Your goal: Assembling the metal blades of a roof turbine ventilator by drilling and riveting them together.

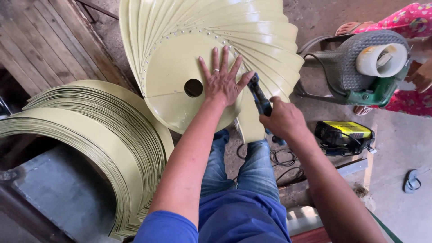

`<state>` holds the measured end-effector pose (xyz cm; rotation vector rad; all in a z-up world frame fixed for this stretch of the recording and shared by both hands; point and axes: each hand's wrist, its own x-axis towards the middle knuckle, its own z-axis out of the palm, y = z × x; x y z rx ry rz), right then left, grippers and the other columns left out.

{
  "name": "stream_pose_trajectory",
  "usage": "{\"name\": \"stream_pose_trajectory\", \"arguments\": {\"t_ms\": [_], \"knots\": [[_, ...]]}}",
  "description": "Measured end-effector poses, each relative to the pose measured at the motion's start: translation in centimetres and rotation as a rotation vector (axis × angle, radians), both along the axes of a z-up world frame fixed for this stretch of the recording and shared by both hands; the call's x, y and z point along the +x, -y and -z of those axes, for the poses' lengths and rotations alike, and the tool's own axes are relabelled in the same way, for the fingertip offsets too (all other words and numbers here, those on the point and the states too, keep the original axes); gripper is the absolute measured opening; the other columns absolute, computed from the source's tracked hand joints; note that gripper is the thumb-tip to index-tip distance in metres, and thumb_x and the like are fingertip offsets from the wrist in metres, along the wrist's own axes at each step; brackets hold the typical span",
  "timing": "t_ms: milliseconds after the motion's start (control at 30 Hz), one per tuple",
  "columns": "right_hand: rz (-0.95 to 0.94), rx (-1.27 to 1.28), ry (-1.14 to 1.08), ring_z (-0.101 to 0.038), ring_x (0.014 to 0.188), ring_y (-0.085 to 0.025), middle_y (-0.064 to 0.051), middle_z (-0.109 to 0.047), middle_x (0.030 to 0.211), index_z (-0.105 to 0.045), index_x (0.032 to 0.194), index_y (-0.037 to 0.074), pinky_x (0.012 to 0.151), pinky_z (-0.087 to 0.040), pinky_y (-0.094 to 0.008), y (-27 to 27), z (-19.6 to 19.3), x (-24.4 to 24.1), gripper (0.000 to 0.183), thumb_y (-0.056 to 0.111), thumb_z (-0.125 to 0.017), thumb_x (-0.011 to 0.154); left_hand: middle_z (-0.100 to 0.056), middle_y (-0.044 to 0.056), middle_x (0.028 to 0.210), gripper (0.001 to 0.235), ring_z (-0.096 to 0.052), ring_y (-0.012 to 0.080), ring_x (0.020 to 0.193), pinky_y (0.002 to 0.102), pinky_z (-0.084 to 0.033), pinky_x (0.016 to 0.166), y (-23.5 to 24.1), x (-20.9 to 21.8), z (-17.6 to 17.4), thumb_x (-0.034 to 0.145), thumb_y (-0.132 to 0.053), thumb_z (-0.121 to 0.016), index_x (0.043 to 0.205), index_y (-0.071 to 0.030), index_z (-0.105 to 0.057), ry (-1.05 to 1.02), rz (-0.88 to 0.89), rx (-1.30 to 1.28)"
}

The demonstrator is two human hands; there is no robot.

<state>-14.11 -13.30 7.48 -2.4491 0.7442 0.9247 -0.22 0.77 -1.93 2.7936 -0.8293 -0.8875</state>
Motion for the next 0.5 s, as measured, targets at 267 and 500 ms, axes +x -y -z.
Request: {"name": "stream_pose_trajectory", "arguments": {"t_ms": [267,500], "knots": [[0.263,0.292,0.007,-0.063,0.087,-0.037,-0.022,-0.066,0.097,-0.062,0.129,0.000,0.077,-0.051,-0.049,0.8,3.2,-2.9,0.069,0.032,-0.081,0.072,0.000,0.008,0.172,0.099,0.009,0.0347,0.156,0.070,0.019,0.114,0.0,-0.1,-0.6,0.080,-0.087,0.008,0.161,-0.038,-0.021,-0.008,-0.001,-0.007],[0.385,0.484,0.020,-0.064,0.076,-0.021,-0.012,-0.069,0.083,-0.066,0.109,-0.001,0.075,-0.054,-0.038,-0.1,4.8,-3.7,0.044,0.033,-0.074,0.081,0.002,0.008,0.171,0.099,0.011,0.0345,0.156,0.071,0.019,0.114,0.1,-0.1,-1.0,0.079,-0.087,0.008,0.161,-0.038,-0.020,-0.014,0.016,0.025]]}}
